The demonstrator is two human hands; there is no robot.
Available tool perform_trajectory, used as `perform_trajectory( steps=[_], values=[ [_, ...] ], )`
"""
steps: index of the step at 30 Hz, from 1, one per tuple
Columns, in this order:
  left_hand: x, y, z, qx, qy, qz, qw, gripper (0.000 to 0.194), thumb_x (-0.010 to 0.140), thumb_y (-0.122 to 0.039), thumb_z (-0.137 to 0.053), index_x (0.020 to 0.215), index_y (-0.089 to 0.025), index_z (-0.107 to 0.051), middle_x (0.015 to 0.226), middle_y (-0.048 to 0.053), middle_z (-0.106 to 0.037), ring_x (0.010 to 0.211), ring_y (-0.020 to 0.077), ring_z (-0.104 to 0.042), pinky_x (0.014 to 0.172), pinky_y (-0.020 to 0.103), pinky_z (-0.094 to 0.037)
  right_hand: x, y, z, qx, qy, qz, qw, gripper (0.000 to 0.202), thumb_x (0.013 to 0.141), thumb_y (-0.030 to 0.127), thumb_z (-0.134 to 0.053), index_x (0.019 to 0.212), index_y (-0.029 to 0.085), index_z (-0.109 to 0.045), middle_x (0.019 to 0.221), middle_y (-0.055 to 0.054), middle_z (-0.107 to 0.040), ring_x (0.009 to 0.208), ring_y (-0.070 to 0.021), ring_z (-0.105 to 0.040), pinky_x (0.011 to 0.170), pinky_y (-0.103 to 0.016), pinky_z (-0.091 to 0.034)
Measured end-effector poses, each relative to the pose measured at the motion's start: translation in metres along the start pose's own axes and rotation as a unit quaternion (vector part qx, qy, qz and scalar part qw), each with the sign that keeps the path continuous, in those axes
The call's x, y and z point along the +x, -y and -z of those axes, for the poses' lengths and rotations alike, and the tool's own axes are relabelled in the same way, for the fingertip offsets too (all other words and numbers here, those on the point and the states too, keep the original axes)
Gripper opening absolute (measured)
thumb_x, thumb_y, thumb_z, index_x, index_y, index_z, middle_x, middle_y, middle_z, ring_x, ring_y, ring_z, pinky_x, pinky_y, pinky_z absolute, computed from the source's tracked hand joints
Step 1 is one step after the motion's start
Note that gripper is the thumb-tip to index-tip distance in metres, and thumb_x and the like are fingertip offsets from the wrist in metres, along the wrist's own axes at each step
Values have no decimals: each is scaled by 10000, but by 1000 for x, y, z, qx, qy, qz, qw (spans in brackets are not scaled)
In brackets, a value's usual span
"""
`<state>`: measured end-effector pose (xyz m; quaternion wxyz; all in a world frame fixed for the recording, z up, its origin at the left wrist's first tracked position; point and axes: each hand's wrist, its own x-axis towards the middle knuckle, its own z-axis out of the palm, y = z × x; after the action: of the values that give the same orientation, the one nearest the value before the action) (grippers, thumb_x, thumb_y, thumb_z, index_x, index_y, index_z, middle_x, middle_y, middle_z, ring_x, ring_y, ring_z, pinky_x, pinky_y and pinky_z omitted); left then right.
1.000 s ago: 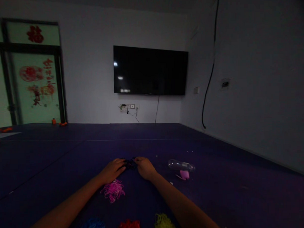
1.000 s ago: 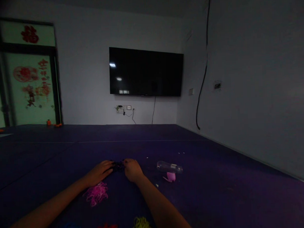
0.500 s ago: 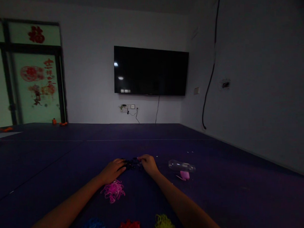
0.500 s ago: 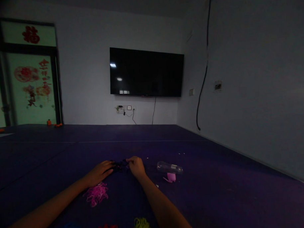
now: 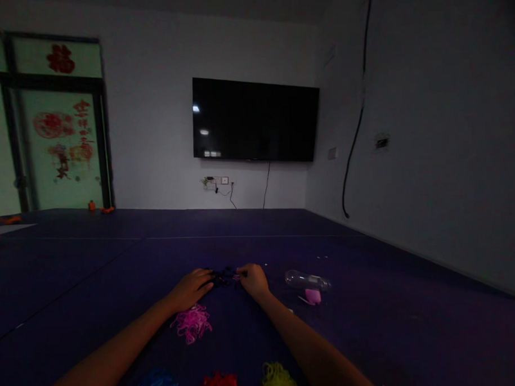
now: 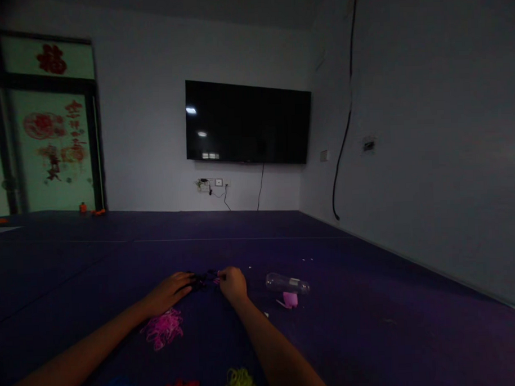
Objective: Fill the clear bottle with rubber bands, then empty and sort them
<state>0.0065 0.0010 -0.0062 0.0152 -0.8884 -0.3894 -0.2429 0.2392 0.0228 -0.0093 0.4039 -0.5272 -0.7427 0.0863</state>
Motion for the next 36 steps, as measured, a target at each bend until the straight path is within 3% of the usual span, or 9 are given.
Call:
perform_trajectory(
  steps=[9, 15, 24, 30, 36],
  values=[
    [-1, -4, 3, 6, -3, -1, 1000, 371, 930, -422, -369, 1173, -228, -573, 1224, 70, -597, 1167, 209, -494, 982, 377, -381, -3, 8, 6, -102, 38, 4, 994, 168, 755, 239, -597, 852, 256, -733, 926, -38, -718, 872, -188, -652, 735, -223, -441],
    [-1, -3, 2, 9, -5, 0, 1000, 365, 929, -420, -376, 1168, -230, -575, 1227, 66, -597, 1165, 212, -496, 983, 379, -379, -1, 4, 4, -92, 38, 19, 995, 260, 747, 114, -553, 876, 255, -729, 929, -35, -716, 906, -186, -644, 775, -236, -444],
    [-1, -2, 1, 3, -6, 2, 1000, 364, 922, -421, -393, 1186, -237, -565, 1217, 65, -603, 1170, 217, -491, 983, 387, -377, 0, 4, 4, -70, 40, 48, 996, 311, 723, 49, -523, 879, 228, -724, 914, -35, -716, 892, -182, -643, 799, -255, -453],
    [-1, -1, 0, 0, -7, -1, 1000, 367, 930, -410, -378, 1186, -220, -560, 1218, 71, -600, 1157, 209, -500, 985, 376, -377, -1, 6, 3, -60, 45, 68, 995, 272, 730, 84, -545, 881, 227, -721, 942, -35, -711, 909, -183, -636, 819, -256, -442],
    [-1, -1, 0, -5, 1, 5, 1000, 374, 924, -420, -389, 1189, -220, -562, 1230, 73, -592, 1175, 216, -487, 995, 384, -367, 0, 7, 2, -74, 54, 77, 993, 173, 759, 216, -603, 888, 224, -717, 923, -47, -710, 883, -196, -636, 796, -269, -440]
  ],
)
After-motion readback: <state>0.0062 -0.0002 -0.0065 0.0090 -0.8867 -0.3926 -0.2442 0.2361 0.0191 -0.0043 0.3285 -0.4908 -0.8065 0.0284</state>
